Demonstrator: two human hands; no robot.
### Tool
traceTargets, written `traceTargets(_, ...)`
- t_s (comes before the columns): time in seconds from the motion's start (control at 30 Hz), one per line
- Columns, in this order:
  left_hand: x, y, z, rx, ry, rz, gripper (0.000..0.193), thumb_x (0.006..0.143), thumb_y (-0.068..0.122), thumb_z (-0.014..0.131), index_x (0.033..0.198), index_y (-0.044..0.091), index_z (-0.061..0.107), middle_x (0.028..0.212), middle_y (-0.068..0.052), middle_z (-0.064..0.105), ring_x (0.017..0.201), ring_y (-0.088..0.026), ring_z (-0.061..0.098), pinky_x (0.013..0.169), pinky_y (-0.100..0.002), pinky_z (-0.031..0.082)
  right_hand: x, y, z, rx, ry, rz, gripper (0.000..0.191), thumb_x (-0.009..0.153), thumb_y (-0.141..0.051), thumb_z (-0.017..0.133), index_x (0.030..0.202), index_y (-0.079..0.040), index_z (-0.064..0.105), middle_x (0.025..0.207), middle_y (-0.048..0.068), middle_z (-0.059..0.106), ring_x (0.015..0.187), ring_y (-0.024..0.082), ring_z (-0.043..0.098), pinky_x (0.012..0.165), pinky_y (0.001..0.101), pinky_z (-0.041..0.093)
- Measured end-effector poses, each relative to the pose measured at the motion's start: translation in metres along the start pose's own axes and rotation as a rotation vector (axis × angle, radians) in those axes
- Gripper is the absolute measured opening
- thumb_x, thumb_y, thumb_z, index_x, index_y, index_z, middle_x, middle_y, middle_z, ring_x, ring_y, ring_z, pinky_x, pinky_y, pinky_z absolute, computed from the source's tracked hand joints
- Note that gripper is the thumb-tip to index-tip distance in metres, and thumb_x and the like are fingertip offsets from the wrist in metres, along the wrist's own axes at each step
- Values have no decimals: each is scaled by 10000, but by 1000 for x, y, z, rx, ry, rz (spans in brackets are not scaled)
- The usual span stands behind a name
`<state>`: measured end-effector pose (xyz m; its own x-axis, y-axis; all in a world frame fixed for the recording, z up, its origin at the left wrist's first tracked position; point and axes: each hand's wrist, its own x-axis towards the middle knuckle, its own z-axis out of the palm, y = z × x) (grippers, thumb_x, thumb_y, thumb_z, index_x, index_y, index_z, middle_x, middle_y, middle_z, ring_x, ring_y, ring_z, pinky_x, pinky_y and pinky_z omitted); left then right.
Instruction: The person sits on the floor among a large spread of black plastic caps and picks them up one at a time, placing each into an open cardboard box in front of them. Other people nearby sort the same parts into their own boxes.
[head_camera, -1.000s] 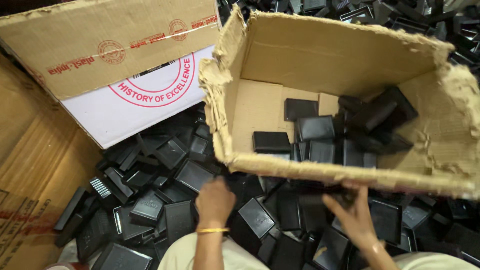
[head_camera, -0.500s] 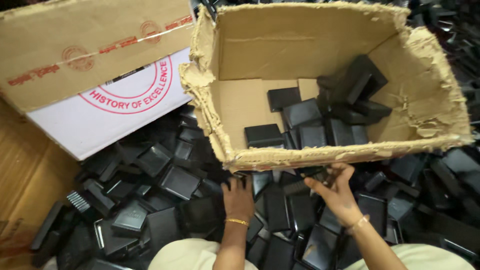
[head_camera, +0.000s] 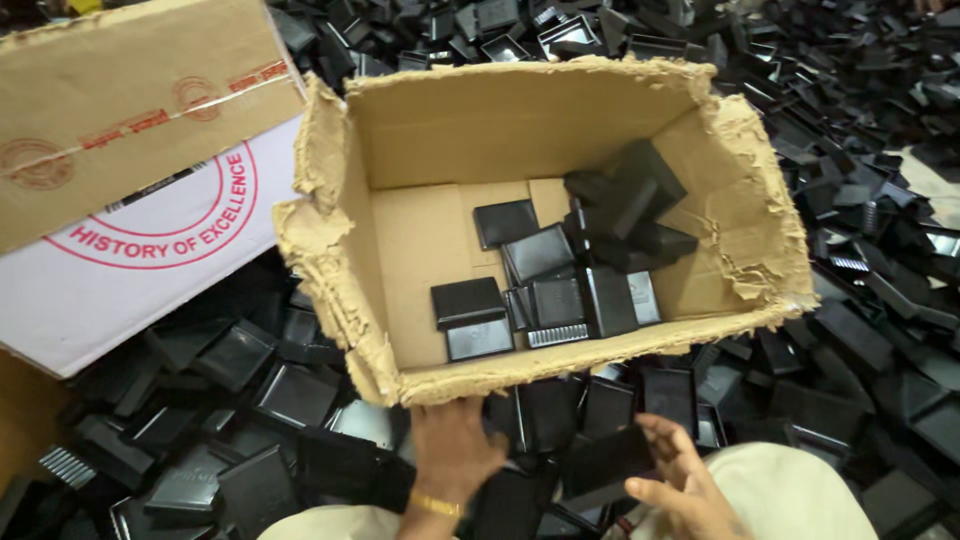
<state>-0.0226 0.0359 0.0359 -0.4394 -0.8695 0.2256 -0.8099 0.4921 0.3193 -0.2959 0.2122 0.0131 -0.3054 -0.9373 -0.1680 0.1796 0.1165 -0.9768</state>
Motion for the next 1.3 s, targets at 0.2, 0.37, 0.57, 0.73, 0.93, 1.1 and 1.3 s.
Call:
traceTargets(0.2, -58, 25, -26, -924, -43, 160, 547, 587, 303, 897, 1039, 77, 690, 997, -117, 661, 1006, -314, 621, 932, -416, 488, -17, -11, 25, 102, -265, -41, 1053, 660, -135, 857, 1551, 21, 317, 1593, 208, 395, 1511, 311, 315, 1211, 417, 184)
traceTargets(0.37, -67, 13, -9, -860, -286, 424, 768, 682, 332, 893, 1408, 187, 688, 1136, -151, 564, 1111, -334, 551, 1025, -431, 447, -19, -24, 41, 107, -370, -1, 1099, 671, -145, 910, 1558, 5, 278, 1550, 203, 410, 1461, 313, 370, 1196, 418, 271)
traceTargets(0.57, -69, 37, 13, -808, -12, 496, 686, 821, 366, 881, 1418, 101, 673, 1337, -237, 524, 1268, -415, 500, 1093, -508, 392, -13, -10, 44, 449, -86, 13, 961, 742, -145, 810, 1558, -117, 304, 1411, 164, 517, 1252, 314, 514, 1016, 496, 394)
traceTargets(0.73, -71, 40, 16, -914, 146, 426, 527, 789, 69, 608, 1315, 44, 635, 1344, -201, 659, 1325, -336, 645, 1156, -445, 459, -12, 4, 42, 233, -116, -110, 657, 790, -143, 757, 1404, -107, 526, 1325, 183, 603, 1211, 331, 619, 997, 512, 509)
traceTargets(0.93, -68, 21, -1, -1111, -7, 454, 542, 855, 156, 801, 1329, -22, 608, 1306, -304, 678, 1258, -453, 636, 1045, -523, 459, -40, -102, 43, -942, -123, -924, 528, 635, -150, 785, 1150, -90, 685, 1140, 90, 742, 1144, 273, 684, 1014, 400, 517)
traceTargets(1.1, -30, 4, 8, -625, 57, -87, 353, 925, 257, 653, 1198, 37, 683, 1152, -242, 708, 1144, -418, 647, 982, -468, 501, -23, -224, 84, -1278, 654, -1203, 591, 756, -77, 832, 1251, 101, 564, 1208, 295, 593, 1139, 456, 552, 987, 515, 454)
traceTargets(1.3, 9, -25, -5, -565, 502, 7, 287, 986, 229, 631, 1105, -24, 695, 1126, -273, 689, 1071, -480, 608, 932, -510, 473, -3, -169, 130, -1450, -293, -768, 291, 879, -226, 765, 1127, -95, 687, 1005, 57, 701, 893, 290, 676, 740, 405, 538)
